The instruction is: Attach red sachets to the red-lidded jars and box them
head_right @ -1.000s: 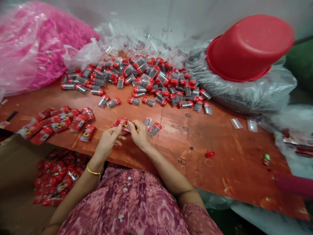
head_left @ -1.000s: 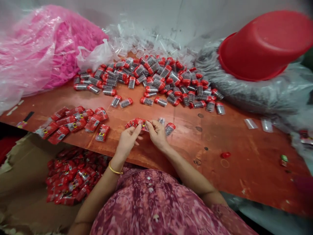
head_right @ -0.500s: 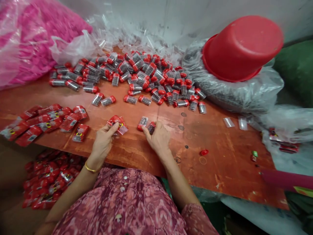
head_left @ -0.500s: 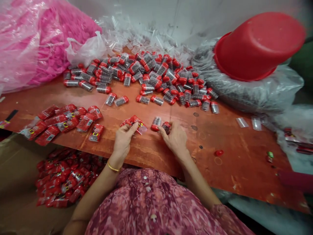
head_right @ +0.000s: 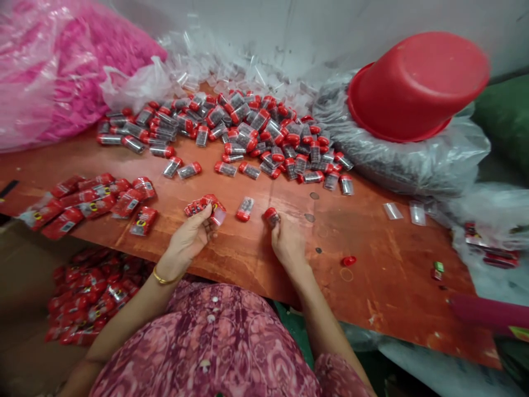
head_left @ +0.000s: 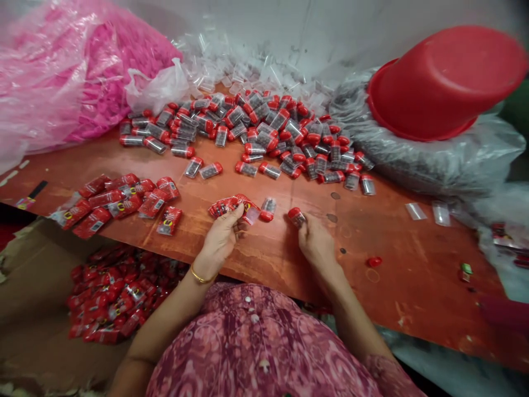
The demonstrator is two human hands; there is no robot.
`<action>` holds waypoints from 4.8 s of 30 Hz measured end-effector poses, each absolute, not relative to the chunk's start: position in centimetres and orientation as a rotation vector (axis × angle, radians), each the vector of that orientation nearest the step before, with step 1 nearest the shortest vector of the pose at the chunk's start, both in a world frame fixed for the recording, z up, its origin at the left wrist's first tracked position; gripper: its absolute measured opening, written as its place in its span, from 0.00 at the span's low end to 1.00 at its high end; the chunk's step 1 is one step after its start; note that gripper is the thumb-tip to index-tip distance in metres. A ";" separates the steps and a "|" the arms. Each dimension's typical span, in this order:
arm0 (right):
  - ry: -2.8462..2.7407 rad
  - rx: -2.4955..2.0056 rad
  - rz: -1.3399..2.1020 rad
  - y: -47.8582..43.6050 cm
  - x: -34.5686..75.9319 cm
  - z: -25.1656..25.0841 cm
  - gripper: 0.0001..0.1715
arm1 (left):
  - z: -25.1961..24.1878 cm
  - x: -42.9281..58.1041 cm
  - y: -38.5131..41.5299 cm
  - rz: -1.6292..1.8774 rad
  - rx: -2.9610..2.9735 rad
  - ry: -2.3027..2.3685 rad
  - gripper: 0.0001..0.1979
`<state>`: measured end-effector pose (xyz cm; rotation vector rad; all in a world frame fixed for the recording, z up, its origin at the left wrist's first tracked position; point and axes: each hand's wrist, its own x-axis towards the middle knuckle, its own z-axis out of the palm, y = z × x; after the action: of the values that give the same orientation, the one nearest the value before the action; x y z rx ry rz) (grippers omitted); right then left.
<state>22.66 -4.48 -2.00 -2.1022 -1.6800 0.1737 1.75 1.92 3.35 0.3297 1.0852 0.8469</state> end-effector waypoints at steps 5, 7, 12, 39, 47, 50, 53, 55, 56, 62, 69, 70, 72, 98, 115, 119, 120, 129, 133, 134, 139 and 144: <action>-1.406 -1.567 0.733 -6.6 20.9 1.3 0.18 | 3.4 2.3 1.5 0.832 0.407 1.114 0.18; -1.423 -1.474 0.860 -7.0 19.7 2.5 0.17 | 3.5 2.5 1.3 0.825 0.457 1.126 0.19; -1.534 -1.461 0.856 -6.4 18.6 3.5 0.16 | 3.7 2.4 0.9 0.801 0.559 1.151 0.20; -0.877 -1.245 1.178 -3.4 13.7 0.9 0.17 | 2.3 3.6 0.6 1.163 0.390 0.919 0.20; -0.815 -1.252 1.043 -2.8 12.3 1.4 0.17 | 2.3 3.6 0.4 1.211 0.476 0.863 0.16; -0.908 -1.267 1.000 -2.6 12.4 1.5 0.15 | 2.6 3.1 0.7 1.174 0.443 0.851 0.16; -0.945 -1.255 1.017 -2.7 12.4 1.3 0.14 | 2.7 3.1 1.0 1.147 0.416 0.902 0.15; -0.936 -1.254 1.009 -2.8 12.2 1.2 0.15 | 2.7 3.3 1.0 1.139 0.426 0.926 0.13; -0.922 -1.255 1.003 -2.9 12.1 1.1 0.15 | 2.6 3.4 0.9 1.147 0.443 0.933 0.13; -0.799 -1.228 1.119 -2.7 11.8 1.2 0.18 | 2.1 3.9 0.0 1.099 0.573 0.953 0.15; -0.804 -1.242 1.097 -2.6 12.0 1.8 0.20 | 2.0 3.9 -0.4 1.172 0.567 0.870 0.21; -0.800 -1.249 1.093 -2.6 12.0 1.7 0.20 | 1.9 3.9 -0.4 1.160 0.586 0.880 0.21; -0.782 -1.256 1.065 -2.6 11.9 1.6 0.20 | 1.8 3.8 -0.6 1.137 0.627 0.912 0.19; -0.878 -1.192 1.201 -2.6 11.5 1.3 0.21 | 1.3 3.2 -0.4 1.156 0.599 1.004 0.15; -1.067 -1.242 1.129 -1.5 12.9 -0.2 0.21 | 2.7 2.0 -0.9 1.023 0.351 0.857 0.17; -1.595 -1.237 0.850 0.9 13.0 0.4 0.19 | 2.5 -0.9 -0.8 0.879 0.400 0.962 0.20; -1.759 -1.202 0.795 2.1 13.1 0.5 0.18 | 2.4 -2.1 -0.5 0.867 0.464 1.041 0.21; -2.236 -1.743 0.181 12.8 15.7 -1.1 0.22 | 3.5 -14.7 1.7 0.633 1.509 2.510 0.20; -2.293 -1.689 0.209 10.6 17.3 -2.3 0.22 | 3.8 -14.3 1.5 0.734 1.768 2.518 0.34; -2.278 -1.688 0.200 9.5 17.5 -2.5 0.22 | 3.7 -13.1 1.4 0.805 1.840 2.451 0.34; -2.266 -1.684 0.047 5.1 18.5 -3.0 0.28 | 1.8 -5.1 2.5 0.734 2.219 1.715 0.21; -2.578 -1.404 0.071 6.4 21.6 -2.5 0.30 | -0.5 -2.1 4.3 0.566 2.187 1.588 0.18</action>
<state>21.65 6.38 -2.53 -1.4040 -2.5785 0.0710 -2.11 4.33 -0.53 2.1869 1.5878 0.5663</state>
